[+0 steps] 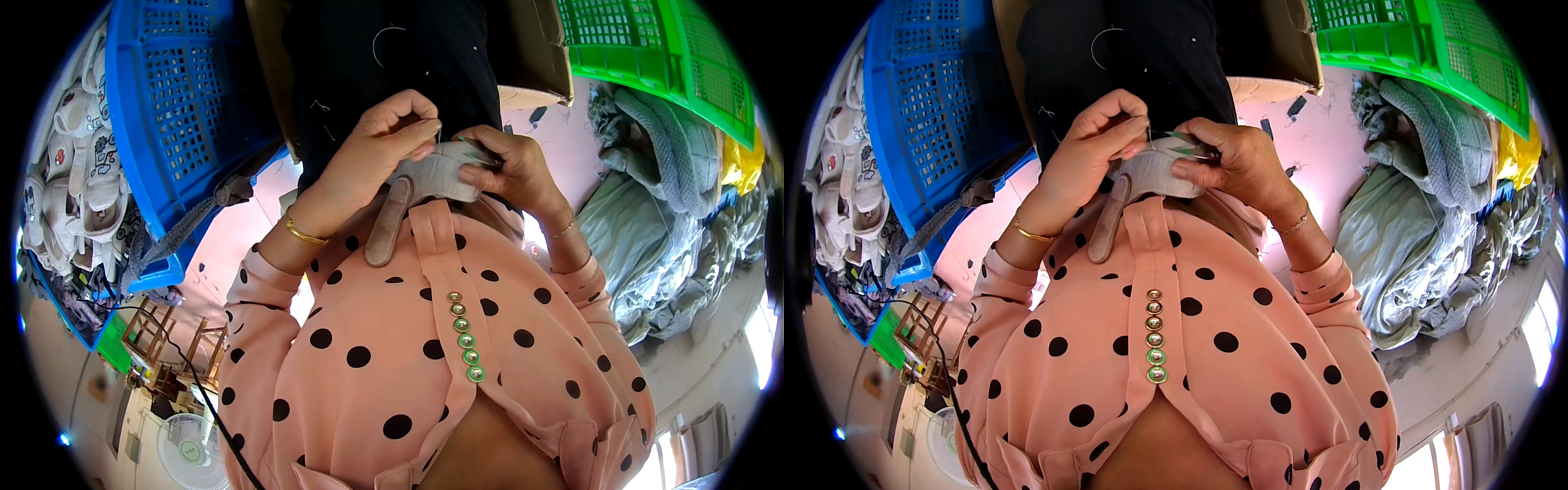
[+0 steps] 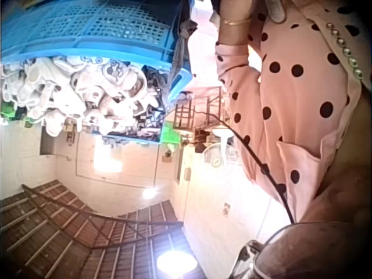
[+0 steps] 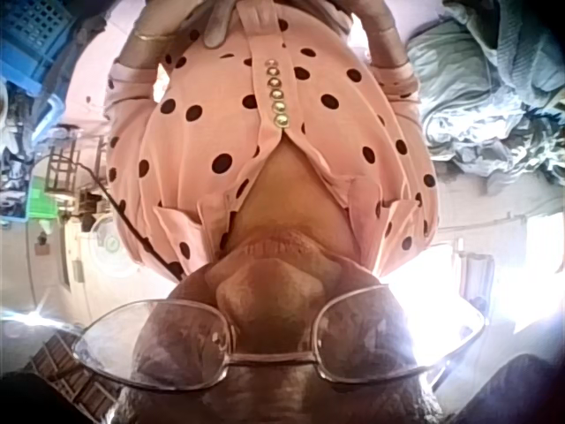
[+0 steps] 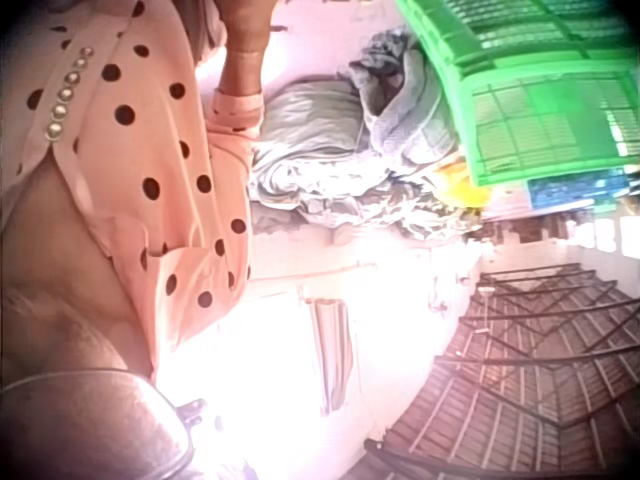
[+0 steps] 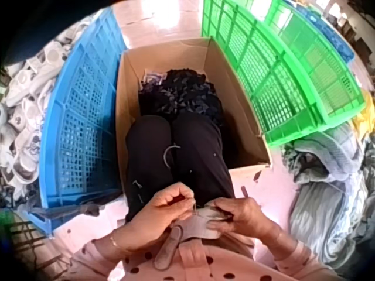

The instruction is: The person uses a pair of scissors to trim loose threads and excess fabric from the edges of white baby slippers. They handle the slippers one by one, picking them up from a blue basket, cutting the material, and placing them back. The process is repetitive and focused on finishing the edges of the footwear.

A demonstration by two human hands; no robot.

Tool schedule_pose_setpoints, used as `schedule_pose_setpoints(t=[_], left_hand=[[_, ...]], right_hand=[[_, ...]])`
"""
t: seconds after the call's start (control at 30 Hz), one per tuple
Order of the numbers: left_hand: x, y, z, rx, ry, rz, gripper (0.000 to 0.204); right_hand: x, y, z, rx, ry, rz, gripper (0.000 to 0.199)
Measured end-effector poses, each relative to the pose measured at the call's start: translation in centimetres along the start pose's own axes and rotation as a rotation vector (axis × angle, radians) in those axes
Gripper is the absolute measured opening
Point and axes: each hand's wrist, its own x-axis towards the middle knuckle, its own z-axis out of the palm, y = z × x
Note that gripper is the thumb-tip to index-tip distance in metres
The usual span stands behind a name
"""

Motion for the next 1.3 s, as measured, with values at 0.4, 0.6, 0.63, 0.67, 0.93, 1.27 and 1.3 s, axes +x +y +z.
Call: schedule_pose_setpoints(t=[0.4,0.6,0.63,0.67,0.93,1.27,1.3], left_hand=[[-1.4,4.0,-0.8,0.884,0.012,-0.052,0.012],[-1.5,3.2,-1.6,1.265,-0.104,0.249,0.013],[-1.1,2.9,-1.9,1.187,-0.083,0.241,0.012],[-1.0,2.6,-2.1,1.107,-0.063,0.234,0.012],[-0.4,2.2,-1.3,0.126,-0.065,0.054,0.016],[-0.4,1.8,-0.3,1.029,-0.081,0.173,0.034],[-0.2,1.3,-0.2,0.824,-0.062,0.087,0.034]], right_hand=[[-0.3,1.1,-0.1,0.03,-0.051,0.052,0.046],[-0.5,1.4,0.2,0.053,0.01,0.011,0.045],[-0.5,1.2,0.1,0.052,-0.012,0.021,0.045],[-0.4,0.9,-0.1,0.049,-0.034,0.032,0.046],[-0.4,1.2,-0.1,0.082,-0.037,0.048,0.046],[-0.8,1.7,0.6,-0.044,0.072,-0.037,0.051],[-0.9,1.7,0.5,-0.09,0.083,-0.048,0.051]])
